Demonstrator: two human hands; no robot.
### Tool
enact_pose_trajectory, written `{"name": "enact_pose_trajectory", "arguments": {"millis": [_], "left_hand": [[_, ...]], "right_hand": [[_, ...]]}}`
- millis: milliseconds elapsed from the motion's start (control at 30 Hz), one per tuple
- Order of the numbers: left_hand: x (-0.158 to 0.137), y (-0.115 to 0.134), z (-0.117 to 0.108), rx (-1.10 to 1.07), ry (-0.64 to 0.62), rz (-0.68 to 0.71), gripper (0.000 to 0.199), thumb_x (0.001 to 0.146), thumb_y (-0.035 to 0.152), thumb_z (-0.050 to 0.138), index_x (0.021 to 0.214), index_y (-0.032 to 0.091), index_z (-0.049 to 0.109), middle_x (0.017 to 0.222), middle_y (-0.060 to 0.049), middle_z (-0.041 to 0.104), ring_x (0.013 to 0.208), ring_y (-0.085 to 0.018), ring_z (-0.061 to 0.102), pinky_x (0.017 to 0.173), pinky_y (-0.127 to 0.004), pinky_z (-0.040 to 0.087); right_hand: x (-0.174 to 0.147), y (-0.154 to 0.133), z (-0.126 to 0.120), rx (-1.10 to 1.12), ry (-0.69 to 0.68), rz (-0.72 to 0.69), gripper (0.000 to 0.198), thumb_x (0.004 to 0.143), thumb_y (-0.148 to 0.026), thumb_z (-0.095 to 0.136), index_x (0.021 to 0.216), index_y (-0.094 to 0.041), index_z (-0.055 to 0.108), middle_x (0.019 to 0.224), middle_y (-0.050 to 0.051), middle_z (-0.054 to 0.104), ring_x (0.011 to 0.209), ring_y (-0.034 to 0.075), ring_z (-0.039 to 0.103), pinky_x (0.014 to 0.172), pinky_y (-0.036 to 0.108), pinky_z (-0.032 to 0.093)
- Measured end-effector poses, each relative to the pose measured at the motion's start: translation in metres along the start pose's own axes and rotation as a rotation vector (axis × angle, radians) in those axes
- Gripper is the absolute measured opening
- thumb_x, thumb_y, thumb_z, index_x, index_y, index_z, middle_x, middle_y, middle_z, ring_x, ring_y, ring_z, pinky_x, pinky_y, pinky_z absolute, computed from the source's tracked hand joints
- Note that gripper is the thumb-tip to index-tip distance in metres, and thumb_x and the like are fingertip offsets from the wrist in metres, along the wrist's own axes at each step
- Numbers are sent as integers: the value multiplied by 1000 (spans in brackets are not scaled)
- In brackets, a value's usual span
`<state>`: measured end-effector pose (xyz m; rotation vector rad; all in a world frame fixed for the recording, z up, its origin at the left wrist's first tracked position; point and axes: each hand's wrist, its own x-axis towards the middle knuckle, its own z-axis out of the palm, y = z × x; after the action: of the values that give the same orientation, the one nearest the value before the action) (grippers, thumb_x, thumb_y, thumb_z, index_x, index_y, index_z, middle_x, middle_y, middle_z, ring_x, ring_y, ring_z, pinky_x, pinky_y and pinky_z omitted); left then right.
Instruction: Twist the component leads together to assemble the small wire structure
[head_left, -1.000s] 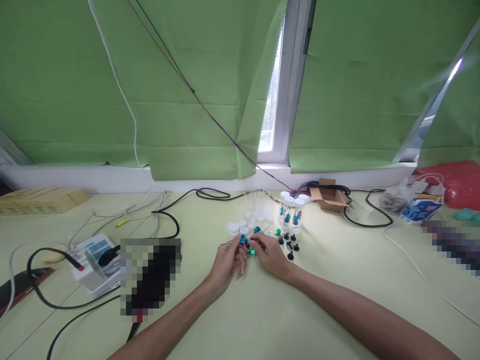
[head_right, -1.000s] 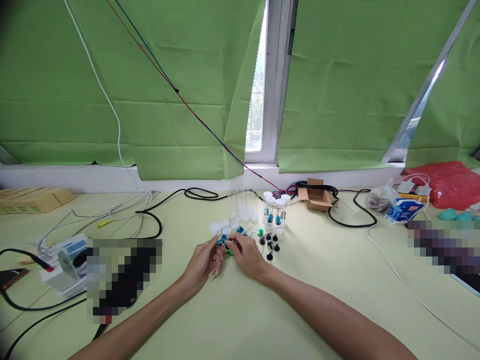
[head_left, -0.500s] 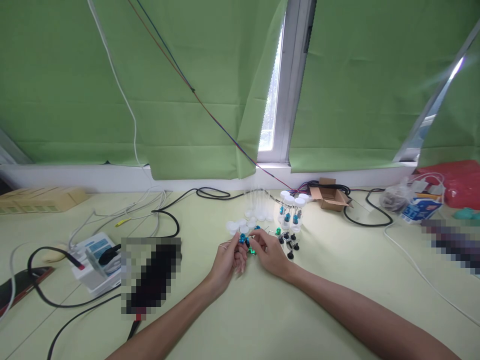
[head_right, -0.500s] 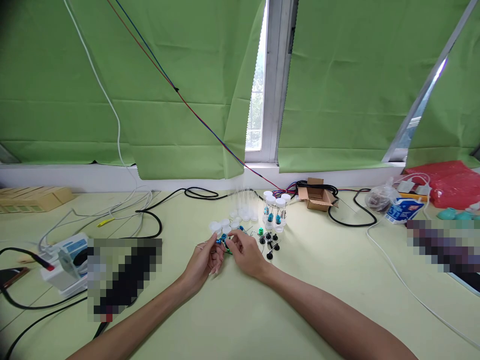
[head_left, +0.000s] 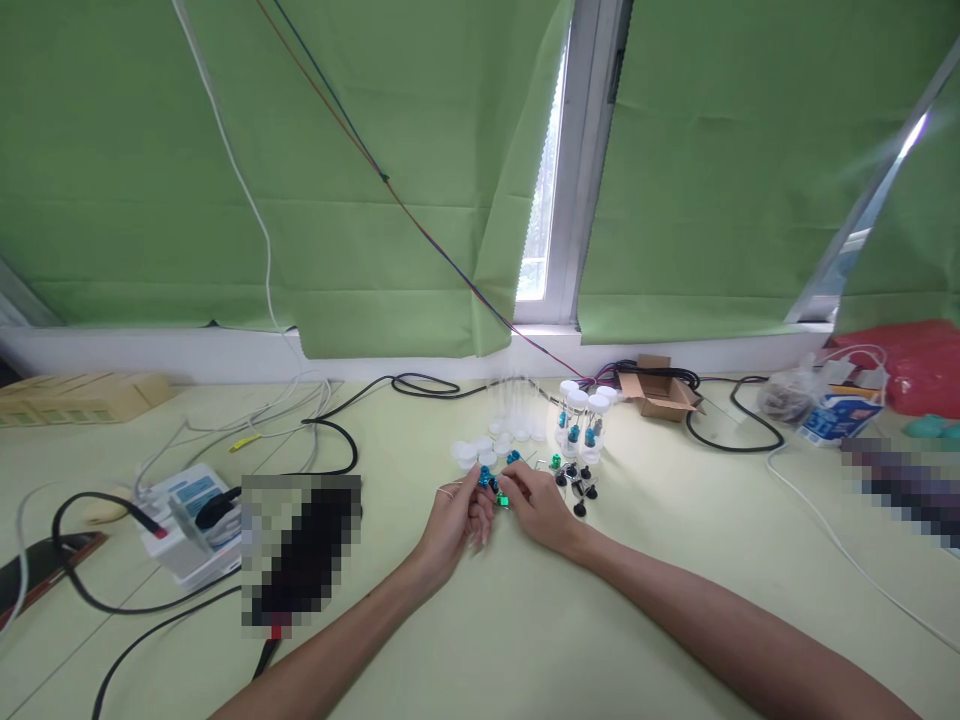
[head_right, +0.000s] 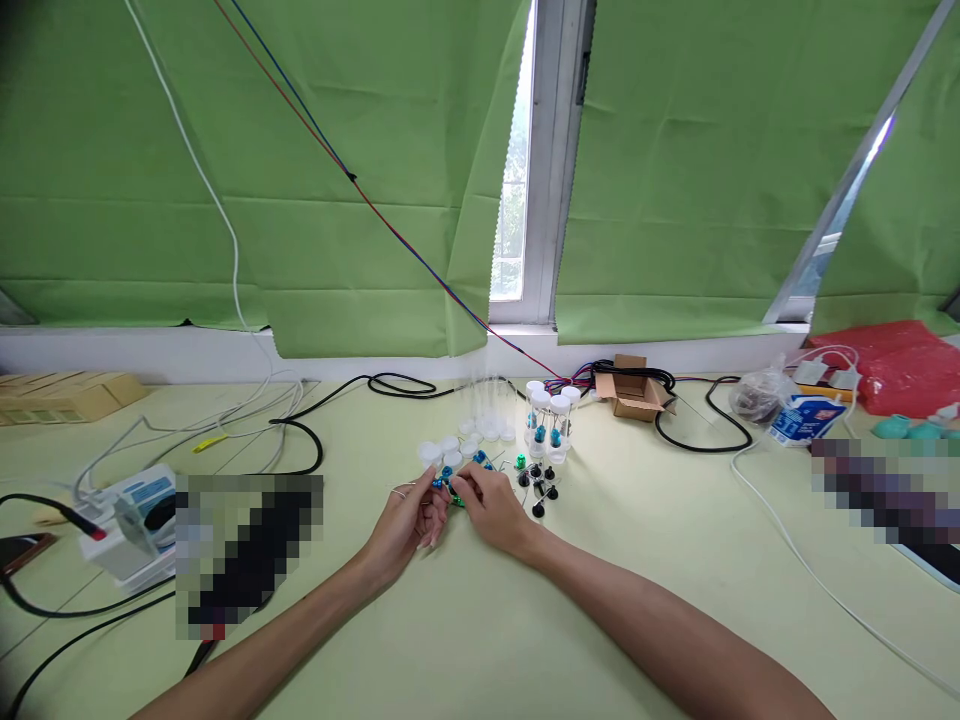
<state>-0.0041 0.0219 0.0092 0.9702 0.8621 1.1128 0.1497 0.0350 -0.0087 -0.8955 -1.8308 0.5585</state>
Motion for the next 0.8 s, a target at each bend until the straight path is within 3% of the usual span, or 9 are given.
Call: {"name": "enact_pose_trajectory", "arguments": {"millis": [167,300,400,667,800], "left_hand": [[-1,1,1,5,8,-7,41,81,49,63,61,13,58,47,0,56,31,-9,49,30,-18,32],[-2,2,1,-16,20,-8,41,79,50,64,62,13,58,47,0,56,30,-9,48,30,-18,33],[-1,4,1,-36,23,-10,42,78,51,64,61,13,57,46,0,56,29,-9,47,30,-18,32],[-1,4,2,-24,16,-7,41,78,50,66,61,13,57,46,1,56,29,-8,47,30,-18,32],[-1,3,1,-3,14,-15,42,79,50,65,60,13,58,46,1,56,30,-9,48,30,-18,32]], "right_hand": [[1,-2,0,-6,-18,1,27,98,-28,40,77,-19,55,66,-2,54,58,12,47,58,24,37],[-1,-4,-1,10,-25,-8,13,95,-25,46,102,-19,55,72,-2,57,57,12,49,55,23,39],[-3,-4,-2,31,-39,-45,21,92,-22,50,113,-19,50,76,-1,58,55,12,49,53,23,39],[-3,3,0,45,-31,-31,14,94,-24,48,104,-18,56,78,2,63,65,15,57,63,26,45],[-1,1,0,-11,-21,-4,19,97,-26,44,85,-19,57,68,-1,58,59,13,50,58,24,39]]}}
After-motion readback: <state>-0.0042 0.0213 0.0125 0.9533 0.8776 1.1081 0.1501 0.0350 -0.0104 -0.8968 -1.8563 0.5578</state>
